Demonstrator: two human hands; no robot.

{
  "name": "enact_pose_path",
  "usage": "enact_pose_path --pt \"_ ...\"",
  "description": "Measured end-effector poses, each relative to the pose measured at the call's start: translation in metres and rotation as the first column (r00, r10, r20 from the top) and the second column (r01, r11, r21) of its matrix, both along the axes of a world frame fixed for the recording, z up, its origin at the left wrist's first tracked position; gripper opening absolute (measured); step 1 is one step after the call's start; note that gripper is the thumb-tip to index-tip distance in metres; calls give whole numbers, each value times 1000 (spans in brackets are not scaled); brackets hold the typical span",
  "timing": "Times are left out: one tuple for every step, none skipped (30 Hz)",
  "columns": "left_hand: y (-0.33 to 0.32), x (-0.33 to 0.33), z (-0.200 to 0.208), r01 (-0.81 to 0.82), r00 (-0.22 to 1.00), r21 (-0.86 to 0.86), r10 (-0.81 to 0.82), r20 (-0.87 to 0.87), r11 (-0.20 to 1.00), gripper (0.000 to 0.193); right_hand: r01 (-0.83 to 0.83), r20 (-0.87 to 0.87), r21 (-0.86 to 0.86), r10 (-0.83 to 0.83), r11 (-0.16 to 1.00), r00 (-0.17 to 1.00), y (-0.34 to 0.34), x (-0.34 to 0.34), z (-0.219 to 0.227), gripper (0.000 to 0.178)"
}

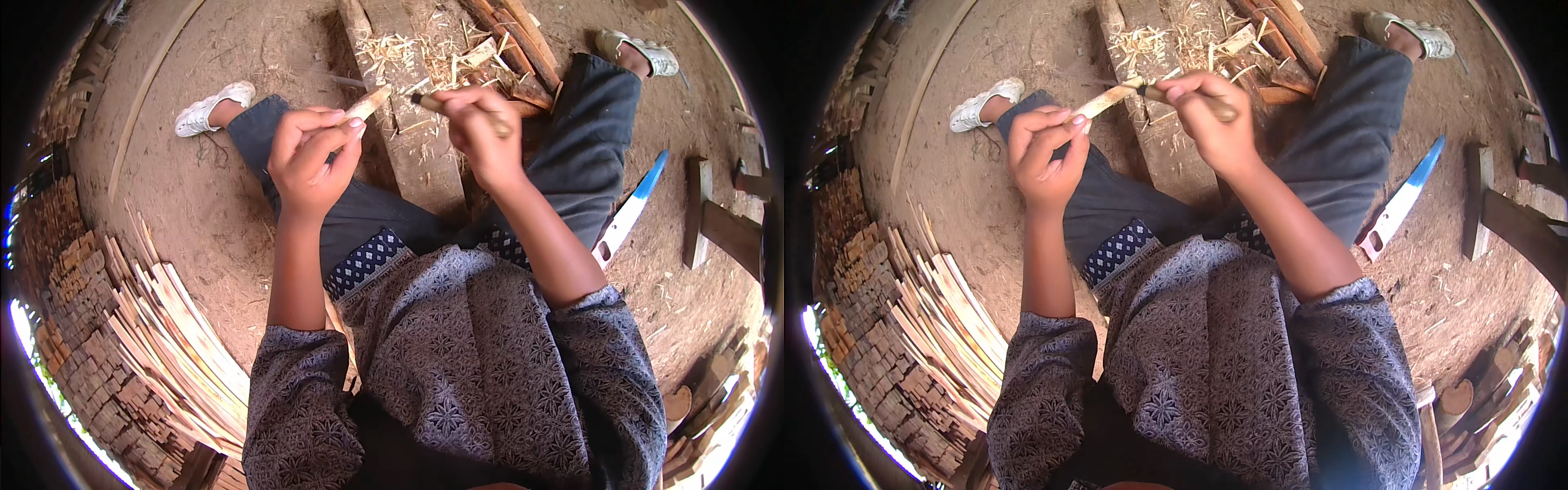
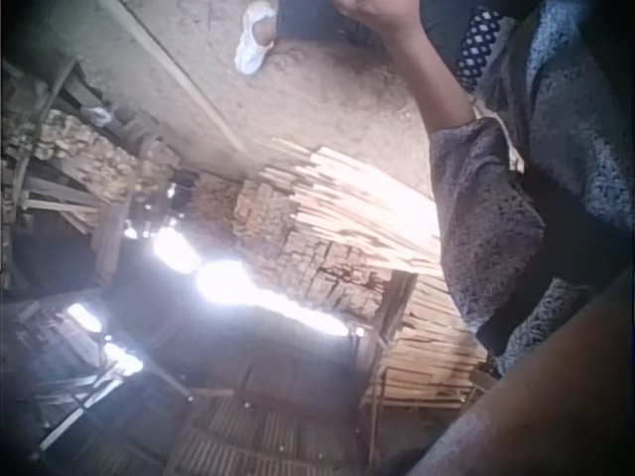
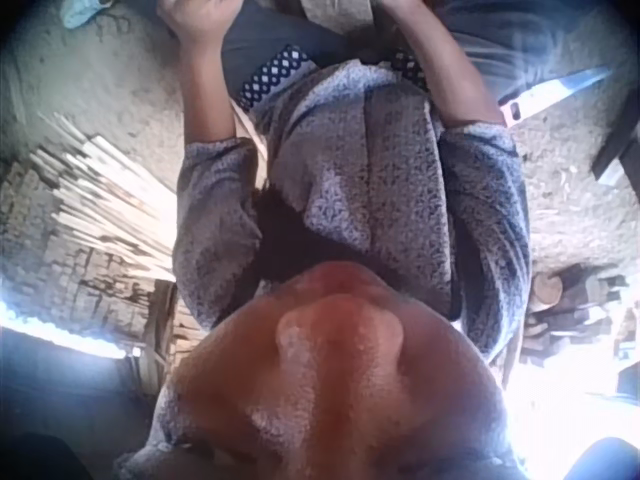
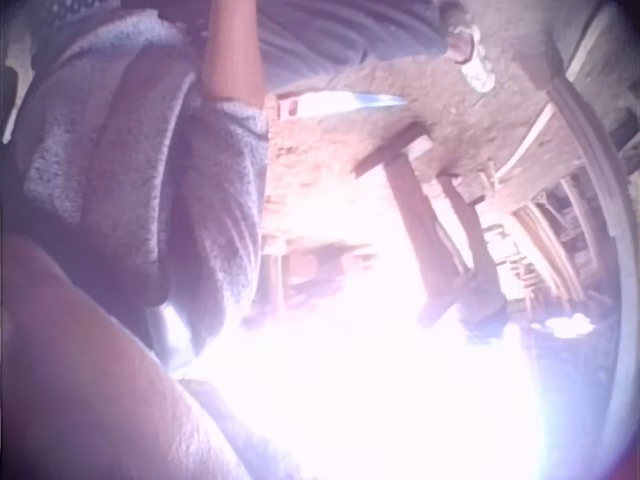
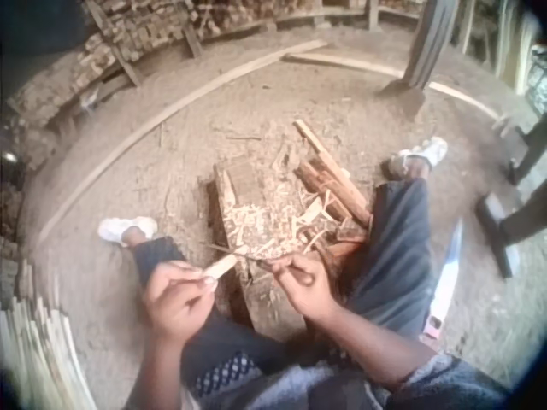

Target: The person sits on the ground and uses a knife to shave and shape a small piece of wood. They repeatedly scrape the surface to remove thin shavings, gradually refining the wood's shape.

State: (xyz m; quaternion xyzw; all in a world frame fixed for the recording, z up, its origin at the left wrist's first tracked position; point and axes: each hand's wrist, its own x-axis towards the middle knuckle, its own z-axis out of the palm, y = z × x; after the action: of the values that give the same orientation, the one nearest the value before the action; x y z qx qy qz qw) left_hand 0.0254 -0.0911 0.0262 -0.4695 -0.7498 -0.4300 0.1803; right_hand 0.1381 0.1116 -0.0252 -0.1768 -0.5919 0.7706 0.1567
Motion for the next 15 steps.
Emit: enact_pose_path --pt "2 0 2 -1 1000 -12 1 -10 1000 21 23 22 129 -26 991 999 -3 0 -22 14" --pt "5 -1 7 4 1000 -26 -5 -23 1000 21 159 -24 243 -157 957 987 -2 -3 -69 12" --pt "3 -2 7 -8 999 -40 7 -37 999 21 148 164 77 -159 986 974 5 0 -85 13" --pt "5 -4 6 -7 999 -33 6 -44 999 21 159 171 94 -174 983 970 13 -1 -90 14" --pt "6 -6 6 -6 999 -26 4 -51 1000 21 171 177 111 -189 979 966 20 -4 -96 15" --pt "5 -4 3 -12 999 -27 11 -48 1000 21 163 164 51 -169 985 972 22 -7 -92 16" --pt "1 0 1 -15 999 -29 14 -35 999 22 162 166 -14 -157 987 973 21 -4 -78 17" --pt "-1 2 1 -24 999 -27 23 -33 999 22 91 190 -82 -74 993 979 19 -5 -51 19" --pt "2 -3 0 -32 998 -10 31 -47 999 23 141 183 -78 -125 987 975 9 -5 -30 20" --pt "2 -4 1 -34 997 -13 33 -73 999 24 101 146 -136 -81 986 986 8 -3 -14 20" --pt "1 -3 1 -27 997 -14 26 -72 1000 24 62 116 -201 -39 978 993 5 1 -6 20" --pt "1 -4 3 -19 997 -16 18 -74 1000 24 21 90 -184 -5 983 996 4 6 -7 19" --pt "1 -3 4 -12 997 -19 10 -75 1000 25 -19 66 -167 31 986 997 6 12 -9 18" --pt "-1 -2 3 -14 998 -18 13 -69 1000 24 -60 42 -148 67 987 997 7 17 -13 17" --pt "-3 0 3 -14 998 -18 13 -62 1000 23 -76 60 -121 84 990 995 9 20 -17 17"
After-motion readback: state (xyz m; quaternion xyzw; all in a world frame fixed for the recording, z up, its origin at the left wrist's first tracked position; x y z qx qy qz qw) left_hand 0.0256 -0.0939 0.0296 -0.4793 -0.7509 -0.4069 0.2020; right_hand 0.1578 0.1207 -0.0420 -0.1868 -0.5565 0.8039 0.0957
